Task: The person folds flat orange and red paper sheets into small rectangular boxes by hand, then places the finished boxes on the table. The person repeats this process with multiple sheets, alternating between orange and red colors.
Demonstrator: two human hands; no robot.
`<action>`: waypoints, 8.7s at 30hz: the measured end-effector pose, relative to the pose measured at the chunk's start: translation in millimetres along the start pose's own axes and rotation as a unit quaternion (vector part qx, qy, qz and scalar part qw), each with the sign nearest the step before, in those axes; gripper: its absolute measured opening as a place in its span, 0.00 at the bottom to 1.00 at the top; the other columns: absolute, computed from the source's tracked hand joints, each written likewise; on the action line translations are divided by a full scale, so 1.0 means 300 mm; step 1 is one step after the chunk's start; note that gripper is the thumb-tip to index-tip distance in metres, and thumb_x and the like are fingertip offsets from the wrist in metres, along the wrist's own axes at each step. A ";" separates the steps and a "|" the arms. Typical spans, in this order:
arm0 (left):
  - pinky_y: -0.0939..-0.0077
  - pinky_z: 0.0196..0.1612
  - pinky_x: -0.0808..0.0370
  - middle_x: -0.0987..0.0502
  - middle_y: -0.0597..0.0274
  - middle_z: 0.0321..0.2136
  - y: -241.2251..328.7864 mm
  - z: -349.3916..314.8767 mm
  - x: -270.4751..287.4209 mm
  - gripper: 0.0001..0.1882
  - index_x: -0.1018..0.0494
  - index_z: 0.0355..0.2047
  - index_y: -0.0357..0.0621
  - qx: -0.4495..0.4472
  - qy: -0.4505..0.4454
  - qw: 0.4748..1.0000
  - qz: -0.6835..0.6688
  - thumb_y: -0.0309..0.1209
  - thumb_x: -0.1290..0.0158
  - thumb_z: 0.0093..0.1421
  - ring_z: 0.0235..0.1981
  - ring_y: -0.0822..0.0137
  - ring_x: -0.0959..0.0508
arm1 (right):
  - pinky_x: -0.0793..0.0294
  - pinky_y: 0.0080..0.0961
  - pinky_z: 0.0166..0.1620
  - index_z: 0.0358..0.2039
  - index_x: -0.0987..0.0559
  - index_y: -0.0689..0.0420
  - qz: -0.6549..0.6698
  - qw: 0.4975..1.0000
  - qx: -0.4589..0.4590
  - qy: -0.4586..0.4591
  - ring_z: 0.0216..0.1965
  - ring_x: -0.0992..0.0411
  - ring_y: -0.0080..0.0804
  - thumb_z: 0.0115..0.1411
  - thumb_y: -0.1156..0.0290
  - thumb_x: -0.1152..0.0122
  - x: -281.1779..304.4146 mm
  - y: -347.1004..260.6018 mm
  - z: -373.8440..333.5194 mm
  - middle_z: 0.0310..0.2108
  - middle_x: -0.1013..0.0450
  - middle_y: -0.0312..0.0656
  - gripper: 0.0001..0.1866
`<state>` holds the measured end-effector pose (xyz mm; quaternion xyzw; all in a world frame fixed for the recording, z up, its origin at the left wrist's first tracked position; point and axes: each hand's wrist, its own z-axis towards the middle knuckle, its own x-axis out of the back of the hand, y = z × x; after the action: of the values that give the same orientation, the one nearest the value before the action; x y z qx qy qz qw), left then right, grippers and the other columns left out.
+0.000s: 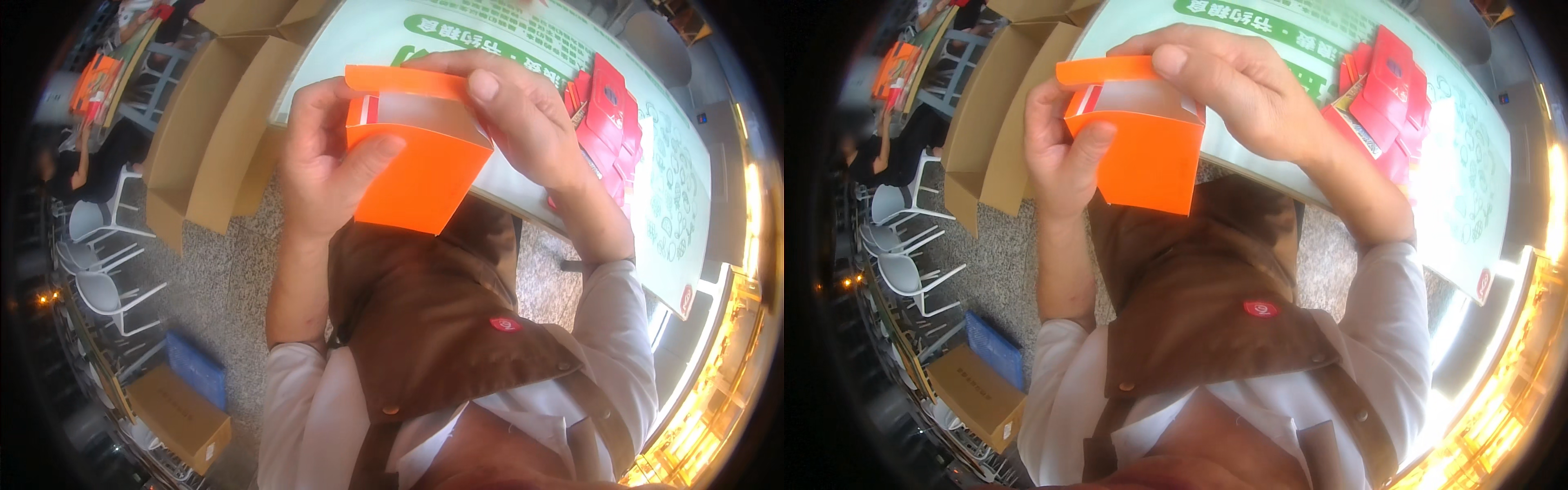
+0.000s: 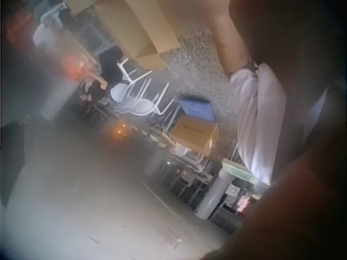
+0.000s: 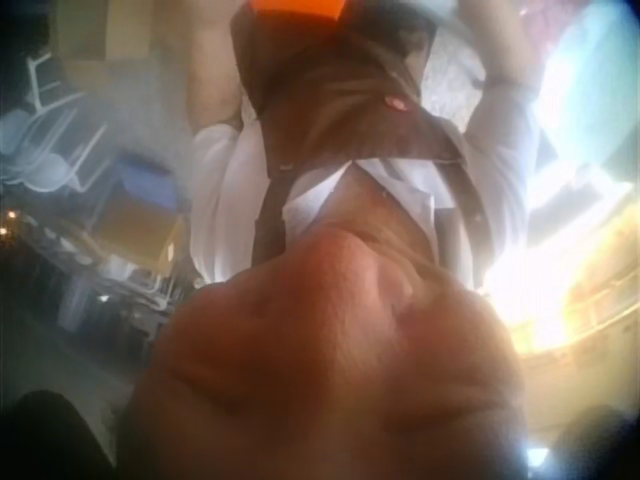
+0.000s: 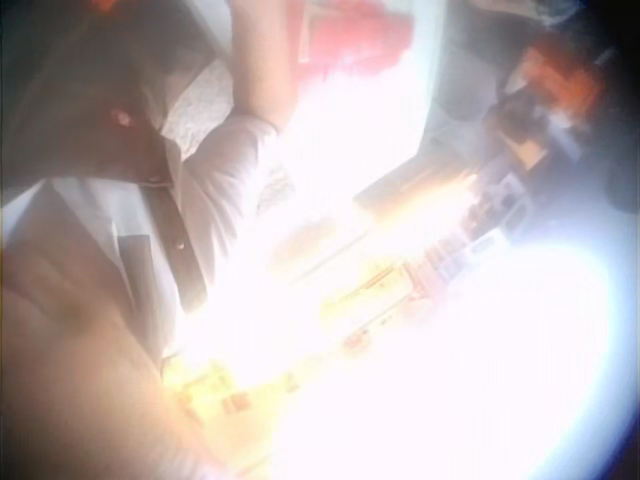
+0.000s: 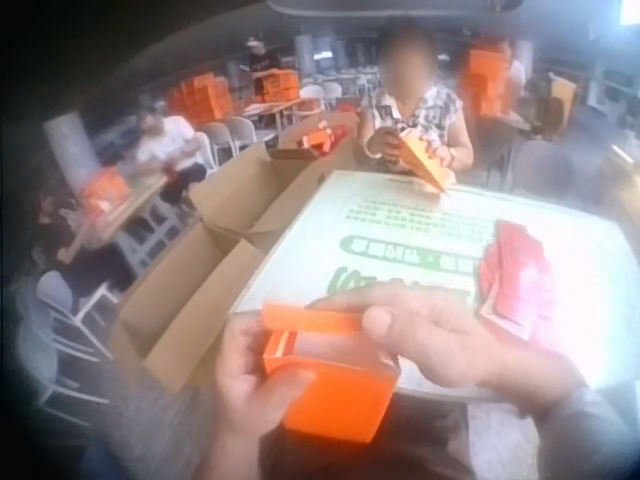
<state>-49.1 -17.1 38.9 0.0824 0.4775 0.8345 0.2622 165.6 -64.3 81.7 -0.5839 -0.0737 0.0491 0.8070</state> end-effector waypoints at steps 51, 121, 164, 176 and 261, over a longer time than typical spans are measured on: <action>0.75 0.51 0.24 0.21 0.59 0.46 -0.011 0.016 0.029 0.29 0.30 0.56 0.36 -0.034 -0.015 0.997 0.066 0.36 0.35 0.59 0.46 0.70 0.22 | 0.32 0.25 0.57 0.50 0.22 0.62 0.028 0.999 0.010 0.015 0.52 0.28 0.29 0.71 0.66 0.51 -0.027 0.045 0.006 0.49 0.24 0.43 0.15; 0.73 0.50 0.24 0.23 0.57 0.44 -0.032 0.002 0.005 0.25 0.31 0.54 0.36 -0.082 0.092 0.989 0.082 0.36 0.38 0.62 0.44 0.68 0.23 | 0.27 0.28 0.51 0.37 0.23 0.65 -0.133 0.974 0.150 0.108 0.48 0.27 0.32 0.65 0.77 0.42 -0.004 0.055 0.010 0.52 0.26 0.47 0.04; 0.75 0.50 0.26 0.26 0.56 0.49 -0.157 -0.164 -0.026 0.29 0.39 0.60 0.36 0.184 0.072 0.975 -0.104 0.34 0.41 0.65 0.48 0.71 0.25 | 0.26 0.23 0.47 0.58 0.28 0.62 -0.127 0.990 -0.033 0.049 0.44 0.27 0.24 0.70 0.68 0.46 0.029 0.190 0.058 0.50 0.26 0.43 0.18; 0.61 0.33 0.16 0.24 0.53 0.36 -0.156 -0.087 0.726 0.32 0.32 0.46 0.39 0.298 0.427 0.853 0.044 0.60 0.52 0.66 0.34 0.58 0.19 | 0.25 0.29 0.51 0.64 0.35 0.63 -0.087 0.985 -0.144 0.026 0.49 0.25 0.35 0.69 0.60 0.43 0.004 0.369 0.051 0.53 0.27 0.51 0.29; 0.66 0.58 0.30 0.24 0.46 0.52 -0.156 -0.096 -0.242 0.27 0.44 0.65 0.33 0.192 -0.040 0.980 -0.028 0.28 0.51 0.71 0.53 0.62 0.25 | 0.25 0.33 0.39 0.44 0.31 0.62 -0.263 0.926 -0.054 0.264 0.36 0.24 0.37 0.65 0.66 0.38 0.118 0.045 -0.313 0.35 0.25 0.51 0.16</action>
<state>18.0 -57.2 -7.4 0.1508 0.6201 0.7156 0.2839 217.2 -142.2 42.2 -0.5783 -0.0111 -0.3246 0.7484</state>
